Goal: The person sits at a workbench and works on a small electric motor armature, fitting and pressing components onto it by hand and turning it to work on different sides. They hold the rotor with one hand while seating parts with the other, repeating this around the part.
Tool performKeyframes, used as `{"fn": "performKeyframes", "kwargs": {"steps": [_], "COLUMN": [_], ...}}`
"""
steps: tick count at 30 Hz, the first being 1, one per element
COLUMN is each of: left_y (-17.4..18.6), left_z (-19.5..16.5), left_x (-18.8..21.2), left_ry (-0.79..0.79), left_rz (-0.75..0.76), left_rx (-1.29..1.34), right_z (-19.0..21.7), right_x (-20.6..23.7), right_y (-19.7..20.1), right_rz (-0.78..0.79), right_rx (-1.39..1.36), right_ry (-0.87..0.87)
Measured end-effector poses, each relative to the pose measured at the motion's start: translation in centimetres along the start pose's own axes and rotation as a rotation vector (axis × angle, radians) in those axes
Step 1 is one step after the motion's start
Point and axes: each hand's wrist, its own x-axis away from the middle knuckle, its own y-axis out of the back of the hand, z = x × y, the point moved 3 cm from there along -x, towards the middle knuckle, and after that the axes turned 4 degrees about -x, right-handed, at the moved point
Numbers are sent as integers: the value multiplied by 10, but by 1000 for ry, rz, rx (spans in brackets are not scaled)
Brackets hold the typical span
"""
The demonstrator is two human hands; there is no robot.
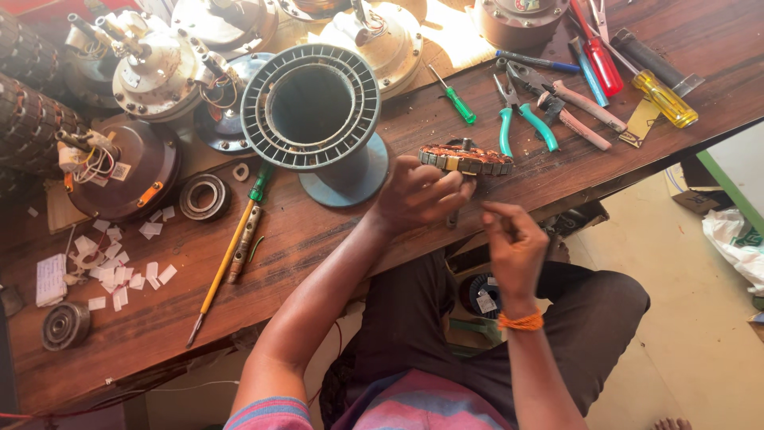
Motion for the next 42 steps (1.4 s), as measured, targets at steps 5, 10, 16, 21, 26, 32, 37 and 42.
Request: {"fn": "performKeyframes", "kwargs": {"steps": [5, 10, 16, 21, 26, 32, 37, 42], "left_y": [-7, -6, -17, -19, 18, 5, -5, -2], "left_z": [-3, -5, -28, -37, -29, 10, 19, 16], "left_x": [2, 2, 6, 0, -17, -31, -28, -27], "left_ry": [132, 611, 1210, 1331, 811, 267, 502, 484], "left_rz": [47, -146, -88, -162, -171, 86, 197, 188], "left_rx": [257, 624, 833, 890, 477, 599, 934, 927], "right_z": [53, 102, 93, 56, 25, 29, 59, 66], "right_x": [-17, -49, -102, -133, -134, -116, -82, -51], "right_y": [24, 11, -19, -20, 3, 32, 33, 16], "right_rz": [103, 286, 369, 453, 349, 302, 306, 286], "right_rx": [290, 434, 461, 259, 141, 5, 146, 244], "right_ry": [80, 356, 328, 9, -93, -168, -46, 43]}}
